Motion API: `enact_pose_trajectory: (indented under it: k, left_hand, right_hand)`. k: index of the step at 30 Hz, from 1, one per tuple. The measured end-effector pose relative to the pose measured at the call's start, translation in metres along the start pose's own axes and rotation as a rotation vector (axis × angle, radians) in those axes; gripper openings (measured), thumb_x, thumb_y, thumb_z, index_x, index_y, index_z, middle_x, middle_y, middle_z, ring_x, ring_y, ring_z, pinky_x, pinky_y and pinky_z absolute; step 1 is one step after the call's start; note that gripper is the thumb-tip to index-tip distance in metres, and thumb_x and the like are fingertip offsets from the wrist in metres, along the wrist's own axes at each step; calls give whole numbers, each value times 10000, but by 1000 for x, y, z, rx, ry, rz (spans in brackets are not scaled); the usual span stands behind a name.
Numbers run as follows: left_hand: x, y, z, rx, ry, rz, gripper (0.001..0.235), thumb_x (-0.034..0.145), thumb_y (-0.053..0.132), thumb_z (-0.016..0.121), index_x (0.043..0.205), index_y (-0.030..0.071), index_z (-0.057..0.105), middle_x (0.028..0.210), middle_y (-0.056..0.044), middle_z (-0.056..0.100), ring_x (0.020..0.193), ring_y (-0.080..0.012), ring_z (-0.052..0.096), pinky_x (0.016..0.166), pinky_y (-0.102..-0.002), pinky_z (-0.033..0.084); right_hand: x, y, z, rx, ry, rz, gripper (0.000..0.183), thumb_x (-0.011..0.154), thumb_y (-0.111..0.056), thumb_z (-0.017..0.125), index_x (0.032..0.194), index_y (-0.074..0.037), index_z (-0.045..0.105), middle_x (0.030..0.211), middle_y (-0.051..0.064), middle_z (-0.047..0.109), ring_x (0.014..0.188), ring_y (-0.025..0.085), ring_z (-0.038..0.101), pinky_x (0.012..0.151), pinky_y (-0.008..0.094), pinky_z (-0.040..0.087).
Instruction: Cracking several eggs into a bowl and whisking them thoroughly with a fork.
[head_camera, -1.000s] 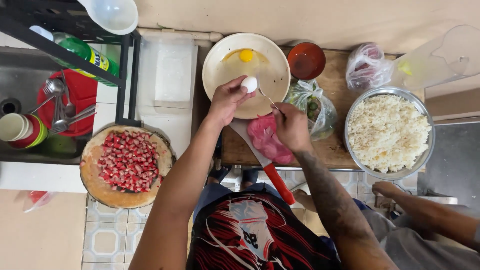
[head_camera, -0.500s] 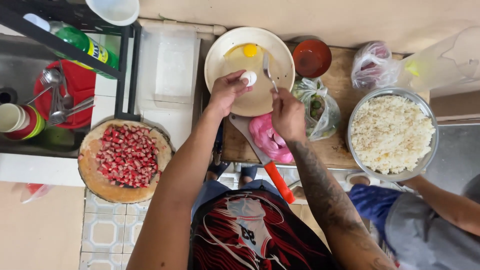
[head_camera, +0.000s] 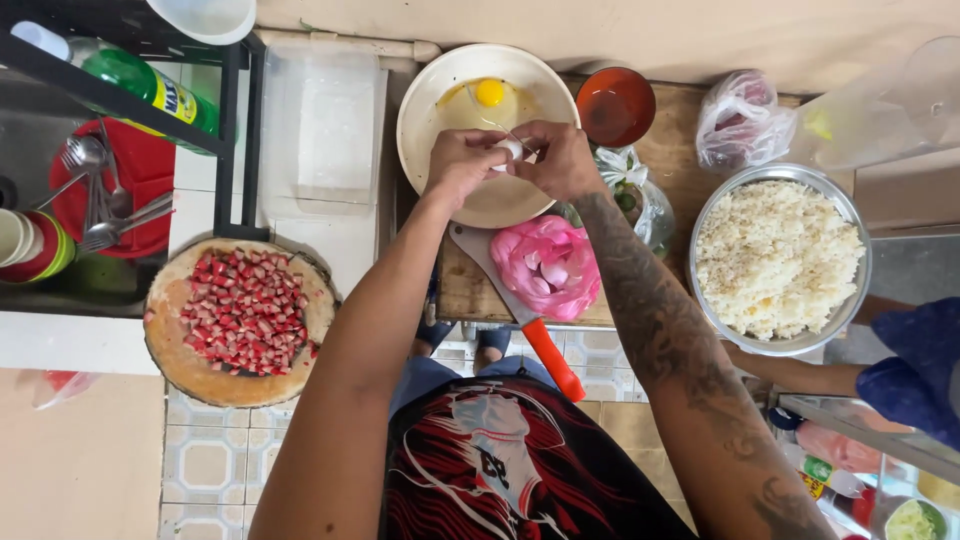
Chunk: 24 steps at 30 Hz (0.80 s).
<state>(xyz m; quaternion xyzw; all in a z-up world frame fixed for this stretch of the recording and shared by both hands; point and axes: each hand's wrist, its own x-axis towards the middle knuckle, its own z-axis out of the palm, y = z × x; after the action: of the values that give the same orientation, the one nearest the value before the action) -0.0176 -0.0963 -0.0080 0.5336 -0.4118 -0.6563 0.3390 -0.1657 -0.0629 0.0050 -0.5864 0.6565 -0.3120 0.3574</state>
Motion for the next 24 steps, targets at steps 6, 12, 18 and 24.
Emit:
enact_pose_trajectory:
  k: [6,12,18,24]
  left_hand:
    - [41,-29,9,469,60,28,320,506,276,707,821,326,692,675,99,662,627,-96,656,634,-224,577]
    - [20,-8,4,720,12,510,286,602,97,648,877,157,695,843,-121,638,806,-298,630,725,-363,555]
    - [23,-16,-16,1252,-63,1076,314,760,-14,549,1068,19,602,1005,-153,568,961,-323,495,820,-411,459]
    - [7,-11,0,710,123,845,280,716,54,608,993,9,615,962,-131,633,848,-259,614,779,-328,492]
  right_hand:
    - [16,22,12,-48,56,-46,324,587,-163,744,897,-202,662,675,7,629,532,105,546,509,245,457]
    - [21,37,12,-196,80,-196,377,640,-39,647,1003,-139,612,845,109,619,672,298,607,565,381,504]
    - [10,30,2,-666,259,-640,378,715,44,512,1060,-100,568,1002,56,543,882,221,571,495,328,509]
    - [0,10,-8,-131,292,-185,299,643,-60,758,900,-65,606,796,47,650,690,148,612,607,263,516]
